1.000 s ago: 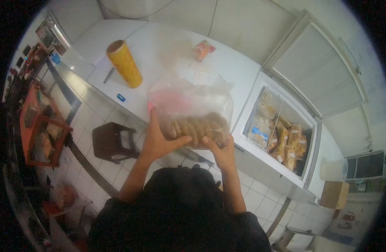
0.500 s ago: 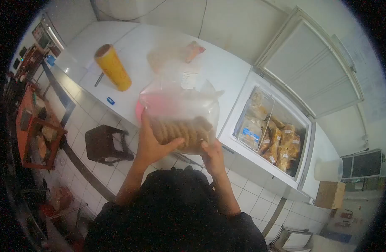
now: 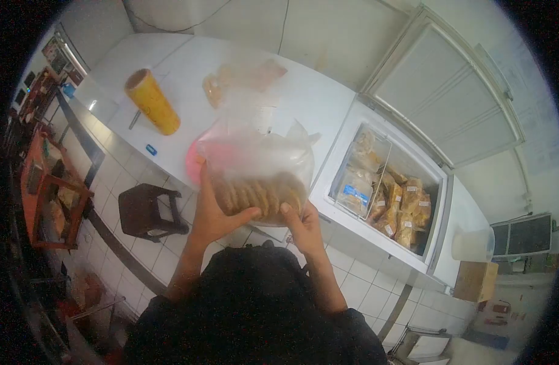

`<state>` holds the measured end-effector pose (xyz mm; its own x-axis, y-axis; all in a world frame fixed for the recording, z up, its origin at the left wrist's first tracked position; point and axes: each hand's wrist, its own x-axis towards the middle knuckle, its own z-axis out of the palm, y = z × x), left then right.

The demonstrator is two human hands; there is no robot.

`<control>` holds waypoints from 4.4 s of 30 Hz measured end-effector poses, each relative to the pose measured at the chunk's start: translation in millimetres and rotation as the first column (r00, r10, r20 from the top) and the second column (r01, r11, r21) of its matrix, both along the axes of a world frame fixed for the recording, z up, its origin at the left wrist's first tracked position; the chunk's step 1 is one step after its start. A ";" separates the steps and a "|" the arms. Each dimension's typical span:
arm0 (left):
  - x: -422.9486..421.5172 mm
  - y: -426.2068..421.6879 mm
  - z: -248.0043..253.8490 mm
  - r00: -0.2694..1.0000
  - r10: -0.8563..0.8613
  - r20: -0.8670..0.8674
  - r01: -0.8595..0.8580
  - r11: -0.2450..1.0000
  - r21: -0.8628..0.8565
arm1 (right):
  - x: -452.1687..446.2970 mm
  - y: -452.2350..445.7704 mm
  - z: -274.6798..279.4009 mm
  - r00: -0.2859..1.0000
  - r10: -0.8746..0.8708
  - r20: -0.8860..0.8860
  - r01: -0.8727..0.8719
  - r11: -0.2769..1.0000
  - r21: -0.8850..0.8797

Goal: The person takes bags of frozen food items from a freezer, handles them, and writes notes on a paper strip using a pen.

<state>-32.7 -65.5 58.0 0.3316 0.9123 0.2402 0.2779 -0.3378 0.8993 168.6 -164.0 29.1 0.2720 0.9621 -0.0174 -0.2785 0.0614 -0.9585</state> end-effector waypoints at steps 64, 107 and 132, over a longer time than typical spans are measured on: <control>-75.4 10.8 -5.8 0.998 0.053 -0.021 -0.051 0.995 0.080 | -81.1 20.5 4.5 0.998 -0.057 0.029 0.059 0.995 -0.075; -184.9 -64.1 25.8 0.980 -0.007 0.197 0.172 0.520 -0.836 | -86.2 -44.2 74.0 0.654 0.618 0.436 -0.394 0.771 -0.501; -245.3 -70.5 61.6 0.761 -0.590 -0.271 0.117 0.536 -0.836 | -130.5 0.8 69.6 -0.147 0.698 0.701 -0.857 0.264 -0.442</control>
